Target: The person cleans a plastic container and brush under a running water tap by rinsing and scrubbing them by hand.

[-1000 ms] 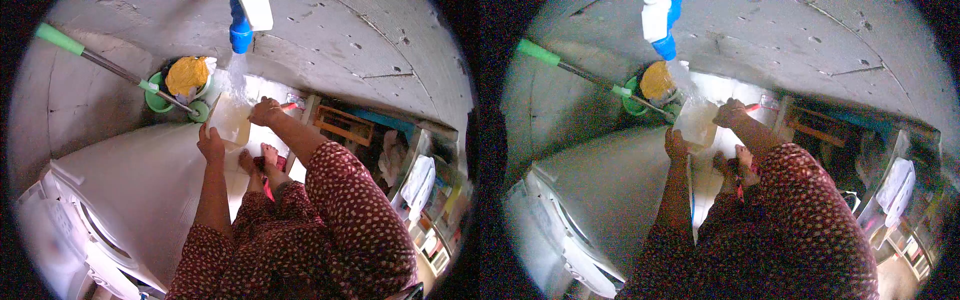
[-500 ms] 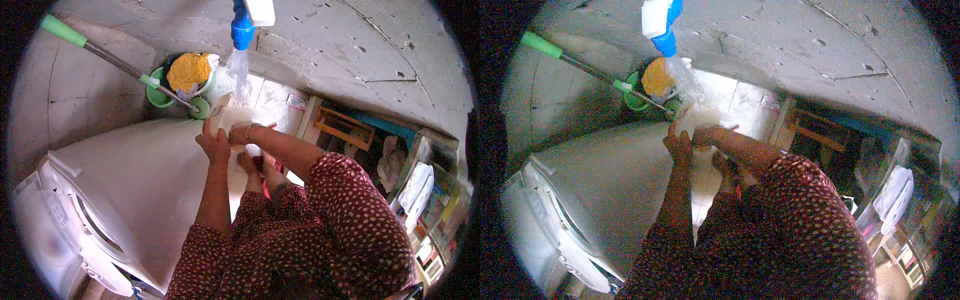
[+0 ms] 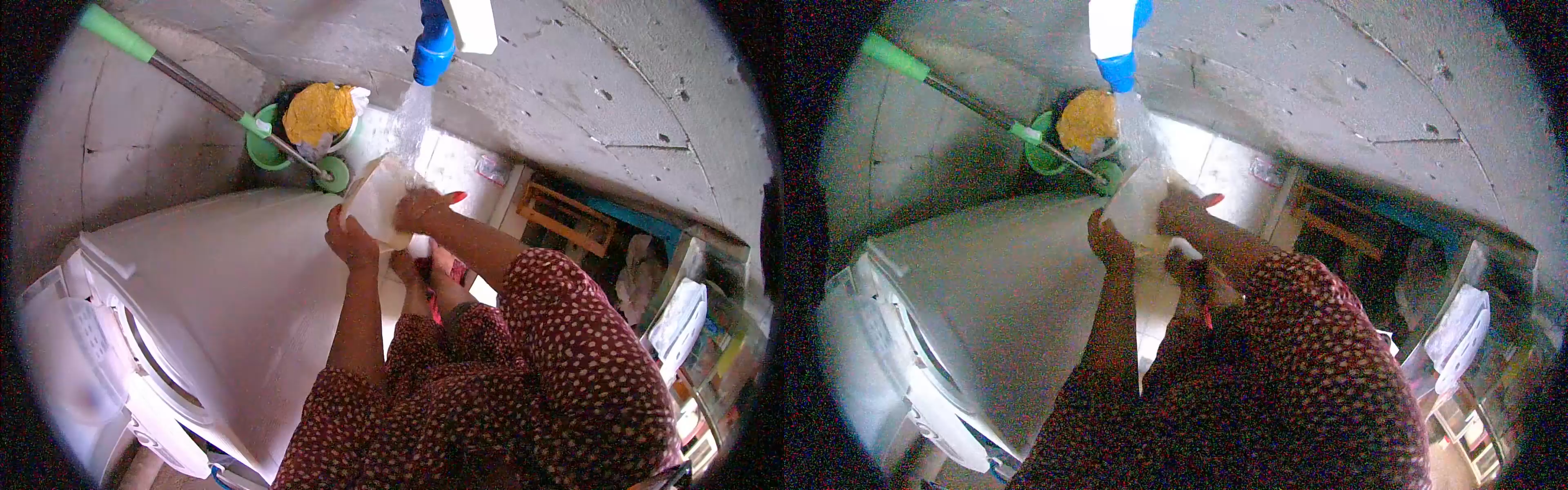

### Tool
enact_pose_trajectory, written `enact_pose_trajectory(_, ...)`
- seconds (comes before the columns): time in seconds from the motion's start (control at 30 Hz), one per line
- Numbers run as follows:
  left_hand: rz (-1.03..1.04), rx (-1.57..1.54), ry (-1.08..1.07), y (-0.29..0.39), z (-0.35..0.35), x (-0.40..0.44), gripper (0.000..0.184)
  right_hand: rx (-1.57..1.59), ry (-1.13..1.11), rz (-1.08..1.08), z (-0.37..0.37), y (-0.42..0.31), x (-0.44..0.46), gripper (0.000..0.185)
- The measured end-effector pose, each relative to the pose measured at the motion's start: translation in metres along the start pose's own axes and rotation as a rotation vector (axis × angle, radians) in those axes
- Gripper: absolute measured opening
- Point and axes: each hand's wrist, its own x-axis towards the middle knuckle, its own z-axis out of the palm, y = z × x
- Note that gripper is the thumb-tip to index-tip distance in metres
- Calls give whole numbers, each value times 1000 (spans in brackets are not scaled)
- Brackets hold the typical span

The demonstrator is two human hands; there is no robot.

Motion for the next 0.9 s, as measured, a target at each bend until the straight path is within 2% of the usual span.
enact_pose_trajectory(0.03, -9, -20, 32, 1, 0, 3, 33, -14, 8, 54, 11, 10, 9, 50)
enact_pose_trajectory(0.07, -129, -101, 57, 9, -1, 5, 33, -27, 15, 108, -3, 15, 6, 49)
enact_pose_trajectory(0.1, -251, -180, 82, 13, -2, 7, 33, 63, -55, 95, -16, 8, -1, 49)
enact_pose_trajectory(0.17, -353, -345, 114, 9, 2, 13, 33, 241, -198, 73, -26, -7, -7, 50)
enact_pose_trajectory(0.3, -488, -586, 84, 13, 6, 19, 34, 271, -209, -94, -38, -16, -25, 47)
enact_pose_trajectory(0.37, -353, -359, 121, 5, 13, 13, 35, 126, -104, 52, -18, 3, -3, 49)
enact_pose_trajectory(0.43, -249, -213, 124, 7, 17, 16, 34, -154, -222, 158, 41, 5, 46, 47)
enact_pose_trajectory(0.5, -187, -131, 97, 14, 10, 24, 34, 265, -301, 111, -22, -12, -1, 43)
enact_pose_trajectory(0.53, -203, -139, 83, 12, 12, 26, 34, 305, -341, 54, -26, -17, -6, 45)
enact_pose_trajectory(0.63, -229, -168, 46, 10, 12, 30, 36, 132, 127, 183, 36, -3, 13, 47)
enact_pose_trajectory(0.7, -227, -209, 26, 20, 9, 29, 37, 88, 154, 221, 20, 22, 22, 40)
enact_pose_trajectory(0.8, -80, -166, 58, 18, 10, 33, 40, 71, 262, 242, -1, 20, 21, 42)
enact_pose_trajectory(0.9, -73, -201, 52, 15, 7, 34, 42, 347, 313, 384, -22, 12, 17, 47)
